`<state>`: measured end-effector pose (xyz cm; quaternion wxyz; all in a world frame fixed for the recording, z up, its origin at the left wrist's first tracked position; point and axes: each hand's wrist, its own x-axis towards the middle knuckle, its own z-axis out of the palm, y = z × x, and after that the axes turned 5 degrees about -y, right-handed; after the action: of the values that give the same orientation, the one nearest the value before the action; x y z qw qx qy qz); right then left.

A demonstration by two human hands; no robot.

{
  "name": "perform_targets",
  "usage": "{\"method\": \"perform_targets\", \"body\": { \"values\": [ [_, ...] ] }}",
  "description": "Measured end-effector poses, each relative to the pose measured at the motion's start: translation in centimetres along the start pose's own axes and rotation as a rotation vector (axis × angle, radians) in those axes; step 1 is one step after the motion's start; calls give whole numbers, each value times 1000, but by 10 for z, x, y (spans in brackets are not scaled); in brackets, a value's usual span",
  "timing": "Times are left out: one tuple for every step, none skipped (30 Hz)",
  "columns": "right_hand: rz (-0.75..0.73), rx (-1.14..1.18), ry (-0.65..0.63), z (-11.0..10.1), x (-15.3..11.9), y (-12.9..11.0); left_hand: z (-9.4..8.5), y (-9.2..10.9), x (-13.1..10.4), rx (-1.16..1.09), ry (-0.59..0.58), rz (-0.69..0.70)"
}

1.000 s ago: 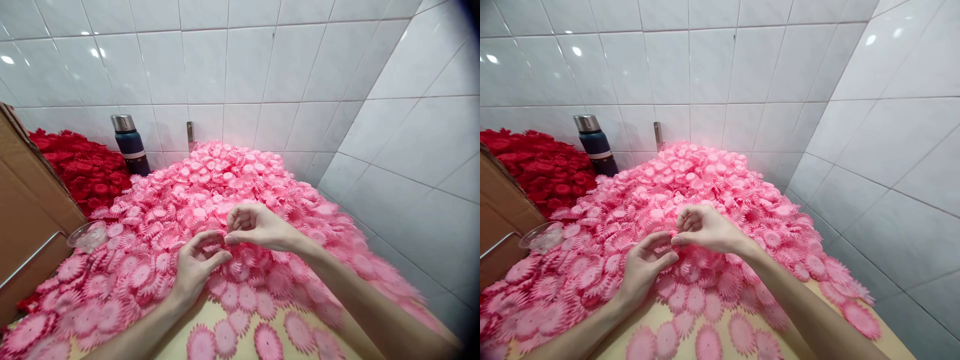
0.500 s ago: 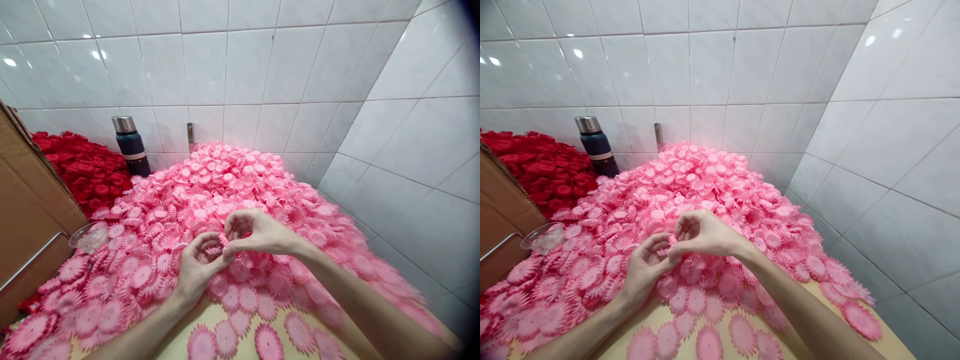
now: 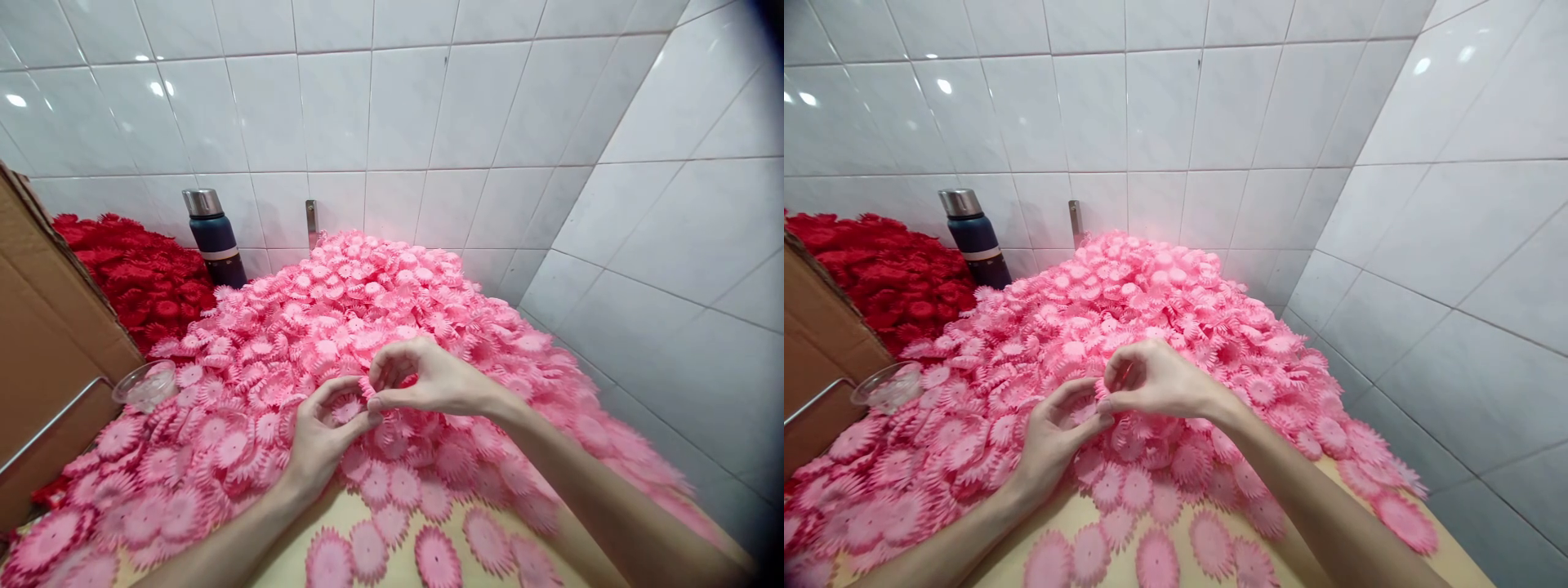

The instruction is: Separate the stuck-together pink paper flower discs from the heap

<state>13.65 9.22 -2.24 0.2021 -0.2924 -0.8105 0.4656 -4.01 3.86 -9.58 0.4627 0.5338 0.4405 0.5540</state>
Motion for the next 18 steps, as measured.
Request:
{"method": "perform_targets", "body": {
  "values": [
    [-1,-11,7,0,0,0,0,0,0,15,8,4],
    [-4,-23,12,0,-1,-1,-1,0,0,25,15,9],
    [-7,-34,14,0,-1,-1,-1,0,1,28,17,12],
    [-10,-44,14,0,-1,-1,-2,-1,1,25,17,14],
    [-12,-51,15,0,-1,-2,-2,-1,1,17,14,19],
    [-10,-56,15,0,-2,-2,-2,-2,1,8,12,27],
    [-8,-58,17,0,-2,-2,-2,-2,1,0,11,36],
    [-7,-59,18,0,-2,-3,-3,-2,1,-4,13,42],
    [-7,-63,21,1,-2,-3,-2,-2,0,-4,16,44],
    [-9,-71,25,0,-2,-3,-2,-3,0,-3,21,41],
    [-10,-84,26,0,-2,-4,-2,-3,0,-3,23,29],
    [-12,-98,21,0,-2,-4,-2,-3,0,-5,23,11],
    [-15,-112,12,-1,-2,-4,-1,-4,0,-13,25,-8],
    [-22,-123,-3,-1,-3,-4,-1,-4,0,-25,29,-25],
    [-31,-130,-20,-2,-3,-4,-1,-4,0,-38,33,-36],
    [-42,-138,-35,-3,-3,-4,0,-5,0,-46,34,-42],
    [-54,-152,-43,-3,-4,-5,0,-5,1,-47,30,-43],
    [-64,-172,-42,-3,-4,-5,-1,-6,1,-42,22,-39]
  ]
}}
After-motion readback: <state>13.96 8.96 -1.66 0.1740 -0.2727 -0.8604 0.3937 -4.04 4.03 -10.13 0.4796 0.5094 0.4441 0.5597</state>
